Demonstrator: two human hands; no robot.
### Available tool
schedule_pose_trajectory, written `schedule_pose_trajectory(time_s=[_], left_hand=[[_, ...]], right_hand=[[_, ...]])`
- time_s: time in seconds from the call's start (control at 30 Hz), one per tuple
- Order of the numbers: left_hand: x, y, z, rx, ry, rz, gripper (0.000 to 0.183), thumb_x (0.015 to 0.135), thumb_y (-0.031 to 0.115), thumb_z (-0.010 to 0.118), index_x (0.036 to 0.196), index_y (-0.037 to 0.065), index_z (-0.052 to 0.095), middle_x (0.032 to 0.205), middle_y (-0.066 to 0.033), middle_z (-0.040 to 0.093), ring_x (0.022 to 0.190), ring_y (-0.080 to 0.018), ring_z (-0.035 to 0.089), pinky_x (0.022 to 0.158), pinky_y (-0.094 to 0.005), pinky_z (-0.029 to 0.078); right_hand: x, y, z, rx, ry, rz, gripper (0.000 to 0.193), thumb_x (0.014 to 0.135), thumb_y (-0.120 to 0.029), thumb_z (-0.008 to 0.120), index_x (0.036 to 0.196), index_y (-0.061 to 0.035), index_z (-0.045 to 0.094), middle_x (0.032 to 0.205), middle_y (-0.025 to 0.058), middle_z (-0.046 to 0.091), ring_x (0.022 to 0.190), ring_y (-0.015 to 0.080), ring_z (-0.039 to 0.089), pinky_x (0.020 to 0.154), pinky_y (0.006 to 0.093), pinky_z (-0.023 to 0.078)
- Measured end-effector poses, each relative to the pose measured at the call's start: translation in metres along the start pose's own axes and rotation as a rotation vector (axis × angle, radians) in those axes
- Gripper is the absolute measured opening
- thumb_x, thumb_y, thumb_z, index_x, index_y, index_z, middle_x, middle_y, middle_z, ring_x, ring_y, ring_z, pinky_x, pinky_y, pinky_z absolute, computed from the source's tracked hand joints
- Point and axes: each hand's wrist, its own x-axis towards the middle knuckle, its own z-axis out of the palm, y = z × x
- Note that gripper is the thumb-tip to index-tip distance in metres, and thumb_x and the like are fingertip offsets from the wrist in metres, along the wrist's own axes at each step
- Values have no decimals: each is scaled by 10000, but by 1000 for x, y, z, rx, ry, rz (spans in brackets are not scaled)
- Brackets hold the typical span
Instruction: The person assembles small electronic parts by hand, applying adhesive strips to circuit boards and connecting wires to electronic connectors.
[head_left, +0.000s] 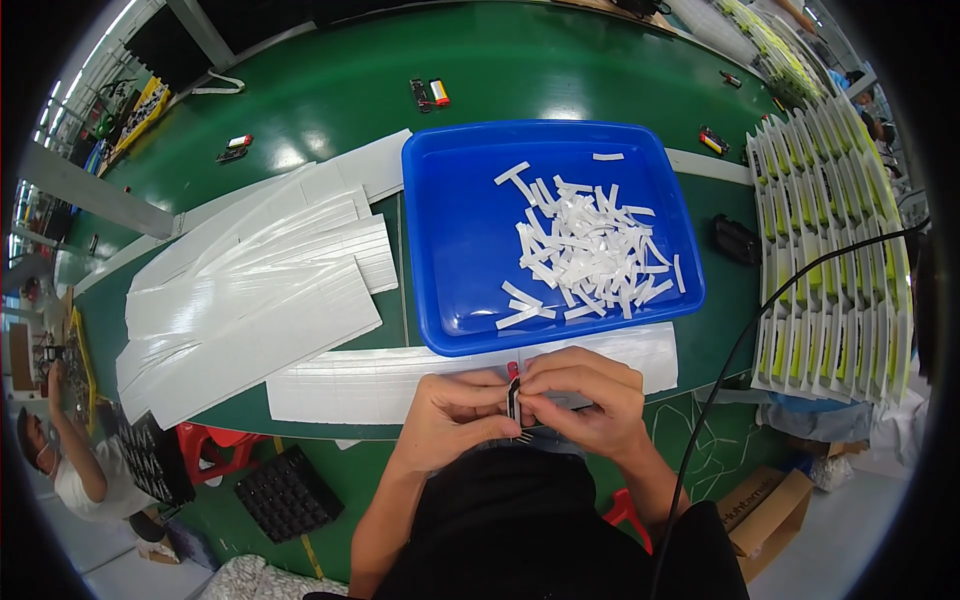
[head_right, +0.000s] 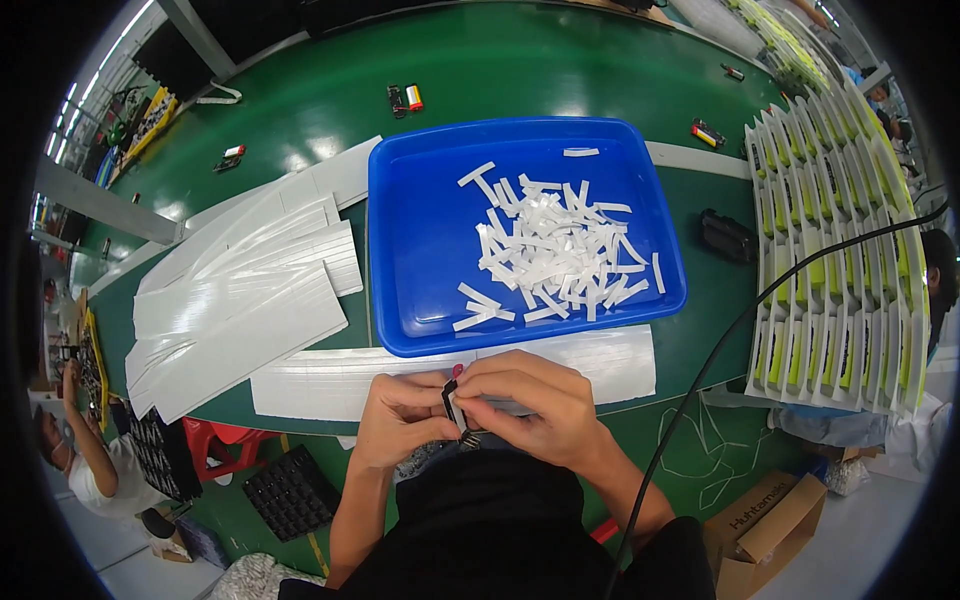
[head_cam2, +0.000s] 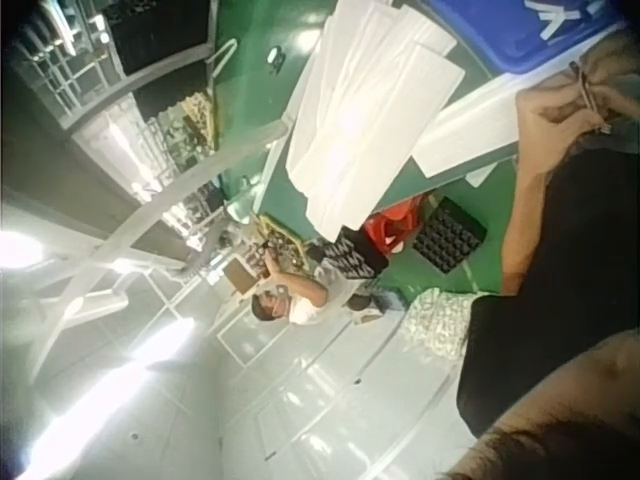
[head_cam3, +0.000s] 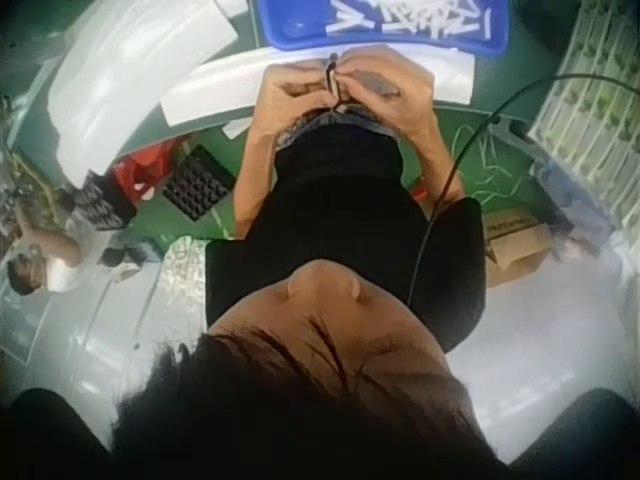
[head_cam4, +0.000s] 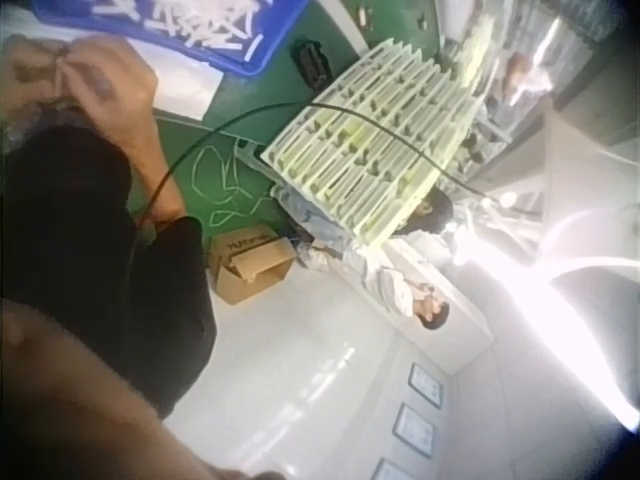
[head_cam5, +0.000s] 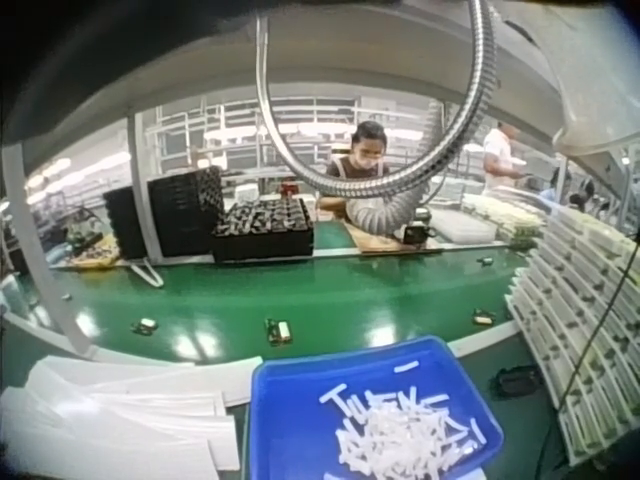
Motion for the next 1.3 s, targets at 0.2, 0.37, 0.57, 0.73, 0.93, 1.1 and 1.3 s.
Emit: schedule_pose_trajectory(time_s=[0.2,0.37,0.57,0.73,0.93,1.1,1.3], left_hand=[[1,0,0,-3,6,11,289,772,-36,759,1054,-63,703,929,-115,675,842,-155,655,744,-248,534],[1,-2,-1,10,-13,14,278,772,-42,757,1044,-65,705,941,-126,675,847,-159,657,756,-252,536],[0,0,-1,5,-23,-3,247,771,-48,756,1015,-62,714,935,-129,674,844,-161,659,751,-253,539],[1,3,0,21,-33,5,228,779,-56,746,1005,-61,716,931,-127,673,838,-158,656,746,-249,537],[-1,-1,-2,41,-9,31,254,783,-75,736,1034,-72,705,962,-122,664,825,-147,644,726,-241,526],[-2,-3,0,-36,42,-9,286,781,-86,735,1064,-79,694,992,-119,653,822,-137,637,713,-235,518],[-2,-7,-1,-49,32,27,308,785,-88,731,1089,-79,682,988,-121,652,818,-130,636,692,-225,512]], right_hand=[[0,1,0,-20,3,-25,214,722,46,763,927,17,711,934,134,701,821,238,697,686,294,566],[2,1,-2,-35,-26,-53,218,714,36,771,922,7,713,926,126,698,811,240,691,684,298,560],[4,1,-5,-50,-70,-65,234,701,36,778,918,-1,701,917,117,690,796,243,681,676,306,553],[6,-2,-8,-84,-109,-63,252,700,38,776,928,-5,678,929,111,679,799,253,675,676,314,551],[5,-3,-6,-154,-148,-96,265,696,41,771,927,-14,654,968,106,665,805,264,670,677,327,552],[0,0,-5,-102,-108,-81,257,702,46,767,929,-8,657,987,110,673,835,263,683,691,324,563],[-1,-3,1,-115,8,-52,282,706,23,784,974,4,698,975,121,706,836,247,708,706,314,584]])
